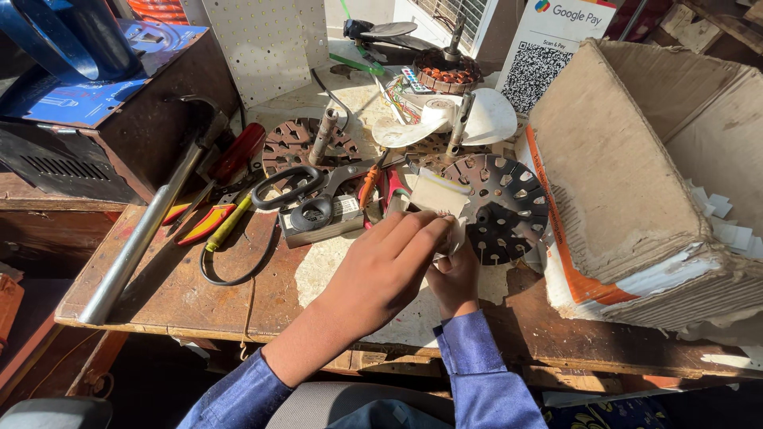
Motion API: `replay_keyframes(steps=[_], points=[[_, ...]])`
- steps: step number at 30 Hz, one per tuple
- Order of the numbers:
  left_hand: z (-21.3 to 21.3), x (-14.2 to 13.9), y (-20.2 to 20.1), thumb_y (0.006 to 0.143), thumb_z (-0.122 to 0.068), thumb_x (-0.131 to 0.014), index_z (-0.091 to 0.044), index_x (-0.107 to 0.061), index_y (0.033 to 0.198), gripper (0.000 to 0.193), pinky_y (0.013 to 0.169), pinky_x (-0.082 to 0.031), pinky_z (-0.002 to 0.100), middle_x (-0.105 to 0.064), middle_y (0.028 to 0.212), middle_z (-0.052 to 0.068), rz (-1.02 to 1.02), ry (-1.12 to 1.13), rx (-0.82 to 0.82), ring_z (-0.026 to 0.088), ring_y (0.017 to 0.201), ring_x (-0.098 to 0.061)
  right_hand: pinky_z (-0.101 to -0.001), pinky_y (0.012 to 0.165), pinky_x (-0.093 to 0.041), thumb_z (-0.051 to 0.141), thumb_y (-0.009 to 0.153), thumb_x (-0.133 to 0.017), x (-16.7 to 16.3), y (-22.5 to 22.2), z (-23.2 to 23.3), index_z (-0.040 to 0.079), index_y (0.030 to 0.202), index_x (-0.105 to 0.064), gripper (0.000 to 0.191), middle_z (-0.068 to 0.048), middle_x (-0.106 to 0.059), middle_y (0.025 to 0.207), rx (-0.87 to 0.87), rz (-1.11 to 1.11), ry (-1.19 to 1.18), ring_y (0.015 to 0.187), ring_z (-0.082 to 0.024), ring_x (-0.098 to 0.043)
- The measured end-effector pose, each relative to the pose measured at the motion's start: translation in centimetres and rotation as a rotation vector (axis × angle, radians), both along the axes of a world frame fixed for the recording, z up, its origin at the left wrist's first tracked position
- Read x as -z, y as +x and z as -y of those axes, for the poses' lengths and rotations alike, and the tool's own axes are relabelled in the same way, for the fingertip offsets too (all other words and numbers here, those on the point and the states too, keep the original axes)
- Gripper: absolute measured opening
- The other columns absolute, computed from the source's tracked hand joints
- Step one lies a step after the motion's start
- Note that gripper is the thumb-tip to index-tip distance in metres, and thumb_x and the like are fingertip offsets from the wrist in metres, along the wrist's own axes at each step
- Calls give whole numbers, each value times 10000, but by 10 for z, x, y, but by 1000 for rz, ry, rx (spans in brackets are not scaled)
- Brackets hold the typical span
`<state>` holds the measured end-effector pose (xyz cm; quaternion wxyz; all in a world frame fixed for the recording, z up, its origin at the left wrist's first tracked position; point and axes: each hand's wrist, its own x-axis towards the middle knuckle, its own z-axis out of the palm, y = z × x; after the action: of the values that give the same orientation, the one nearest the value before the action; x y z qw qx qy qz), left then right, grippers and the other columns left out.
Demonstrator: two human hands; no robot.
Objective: The person assembles a small electronic device by connecting wires, using pliers to strip insulation, and placing components into a cardboard box. They then handle a perforated metal sheet, wiping its surface with a cloth.
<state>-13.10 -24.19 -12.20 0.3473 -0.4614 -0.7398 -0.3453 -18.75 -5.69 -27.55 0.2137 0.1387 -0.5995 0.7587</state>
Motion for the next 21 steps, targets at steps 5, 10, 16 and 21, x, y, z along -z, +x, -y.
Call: replay_keyframes(steps=[5, 10, 16, 21], points=[[4, -12, 3, 840, -69, -658, -8, -532, 1425, 601, 798, -491, 400, -582, 985, 90, 73, -155, -30, 291, 932, -573, -321, 1086, -497, -132, 768, -710, 6, 0, -3, 30, 1446, -477, 735, -52, -586, 1379, -11, 49, -7, 1283, -156, -592], [3, -12, 4, 873, -68, -616, -17, -492, 1450, 592, 865, -498, 399, -584, 1101, 108, 31, -109, -22, 300, 997, -581, -337, 1072, -516, -111, 757, -726, 4, -1, -3, 22, 1432, -500, 725, -57, -589, 1369, -38, 7, -6, 1297, -169, -594], [0, -11, 1, 841, -48, -628, -13, -480, 1481, 658, 841, -492, 405, -582, 1034, 97, 80, -191, -26, 298, 980, -573, -314, 1015, -534, -98, 771, -740, 2, 2, -2, 21, 1420, -506, 700, -52, -618, 1333, 0, 42, 30, 1252, -162, -620], [-7, -12, 4, 796, -61, -679, 13, -480, 1412, 652, 854, -465, 426, -601, 1038, 130, 105, -147, -169, 333, 995, -562, -278, 924, -520, -110, 803, -626, 7, 0, -3, 6, 1454, -492, 674, -66, -622, 1238, -35, 29, 20, 1140, -139, -620]])
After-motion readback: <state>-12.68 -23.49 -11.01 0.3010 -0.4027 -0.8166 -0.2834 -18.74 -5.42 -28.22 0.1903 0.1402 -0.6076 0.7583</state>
